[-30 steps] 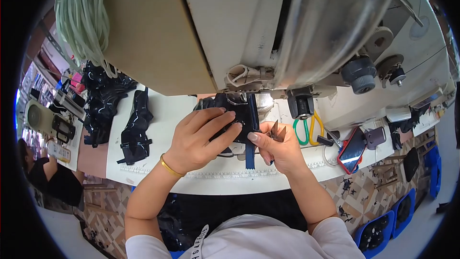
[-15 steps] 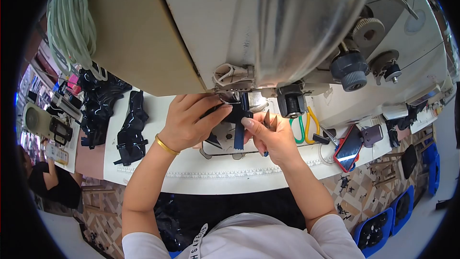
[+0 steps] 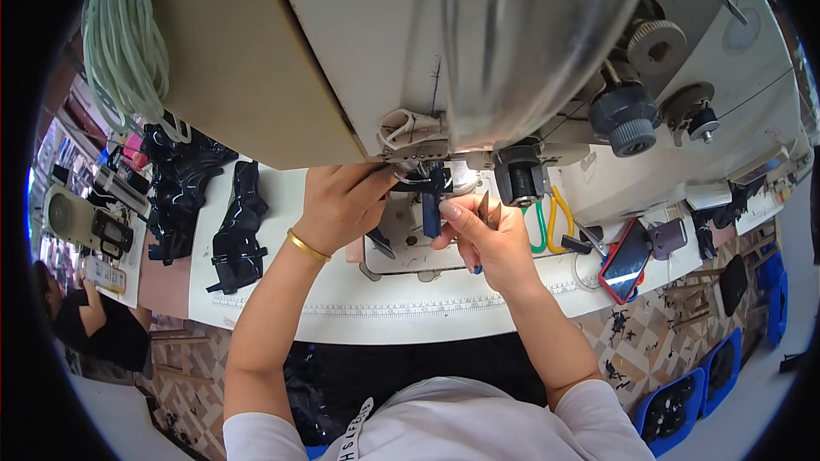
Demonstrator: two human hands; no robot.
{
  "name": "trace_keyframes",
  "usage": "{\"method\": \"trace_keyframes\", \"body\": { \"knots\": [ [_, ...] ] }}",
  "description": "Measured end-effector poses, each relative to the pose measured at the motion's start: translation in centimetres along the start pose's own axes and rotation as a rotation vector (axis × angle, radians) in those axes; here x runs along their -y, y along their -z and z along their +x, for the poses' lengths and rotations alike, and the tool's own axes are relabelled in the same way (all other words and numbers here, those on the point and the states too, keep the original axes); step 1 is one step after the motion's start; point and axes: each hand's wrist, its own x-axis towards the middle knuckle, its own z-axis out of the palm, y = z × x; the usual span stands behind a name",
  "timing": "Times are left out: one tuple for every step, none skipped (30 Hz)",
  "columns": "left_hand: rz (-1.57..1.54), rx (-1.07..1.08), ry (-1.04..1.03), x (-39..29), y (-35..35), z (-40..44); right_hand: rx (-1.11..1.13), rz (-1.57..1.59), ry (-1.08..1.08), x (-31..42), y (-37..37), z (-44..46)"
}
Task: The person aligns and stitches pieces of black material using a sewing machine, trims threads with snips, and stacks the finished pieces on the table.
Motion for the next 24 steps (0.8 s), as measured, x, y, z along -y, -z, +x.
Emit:
{"method": "trace_keyframes", "body": {
  "knots": [
    [-0.009,0.015,0.059,-0.2,0.0,-0.3,0.010,-0.004,0.000,0.1,0.1,-0.1],
    [0.018,0.056,0.188,-0.5,-0.2,-0.5,0.013,-0.025,-0.001,0.0,0.3,-0.3],
    [0.045,0.098,0.318,-1.0,-0.4,-0.6,0.017,-0.046,-0.003,-0.2,0.4,-0.4],
    [0.075,0.142,0.451,-1.3,-0.5,-1.0,0.023,-0.066,-0.008,-0.5,0.4,-0.7],
    [0.030,0.200,0.499,-1.1,-0.5,-1.4,0.012,-0.124,-0.014,-0.7,0.4,-1.0],
    [-0.004,0.272,0.570,-1.2,0.0,-1.5,0.004,-0.183,-0.022,-1.0,0.4,-1.3],
    [-0.038,0.344,0.645,-1.7,1.3,-0.7,0.000,-0.241,-0.033,-1.4,0.3,-1.6],
    [-0.071,0.417,0.723,-2.0,2.5,-0.2,-0.002,-0.319,0.024,-2.1,0.7,-2.0],
    [-0.292,0.341,0.817,-1.8,3.8,-0.5,0.003,-0.397,0.081,-3.1,1.3,-2.4],
    [-0.452,0.387,0.970,-0.9,5.0,-2.1,0.014,-0.470,0.140,-4.2,1.7,-2.7],
    [-0.650,0.301,1.178,-0.9,6.2,-2.9,-0.008,-0.492,0.177,-5.0,1.8,-2.9],
    [-0.847,0.196,1.375,-1.0,7.5,-3.5,0.015,-0.496,0.093,-5.0,1.6,-3.1],
    [-1.120,0.019,1.502,-2.0,8.4,-3.0,0.038,-0.503,0.004,-4.6,1.2,-3.5],
    [-1.199,-0.021,1.534,-2.4,8.7,-3.5,0.062,-0.516,-0.086,-4.2,0.7,-3.9],
    [-1.282,-0.063,1.560,-2.5,8.9,-4.2,0.099,-0.581,-0.027,-4.1,0.0,-4.0],
    [-1.370,-0.105,1.578,-2.6,8.9,-4.7,0.149,-0.605,0.010,-4.0,-0.8,-4.0],
    [-1.461,-0.087,1.574,-2.8,9.0,-5.1,0.195,-0.629,0.050,-3.8,-1.8,-4.0],
    [-1.511,-0.106,1.583,-3.2,8.9,-5.4,0.237,-0.654,0.095,-3.9,-2.6,-4.0],
    [-1.563,-0.123,1.586,-3.6,8.7,-5.5,0.233,-0.644,0.182,-5.1,-2.5,-3.8],
    [-1.617,-0.137,1.585,-3.8,8.4,-5.7,0.228,-0.637,0.269,-6.3,-2.4,-3.7],
    [-1.499,-0.116,1.611,-3.9,8.2,-6.0,0.225,-0.651,0.220,-6.2,-1.9,-3.8],
    [-1.305,-0.117,1.628,-4.0,8.0,-6.2,0.220,-0.666,0.171,-6.1,-1.7,-3.9],
    [-1.112,-0.118,1.636,-4.2,7.9,-6.5,0.139,-0.635,0.226,-6.0,-1.9,-3.9],
    [-0.941,-0.163,1.413,-4.0,7.2,-8.0,0.153,-0.601,0.178,-5.8,-1.5,-3.9]
  ]
}}
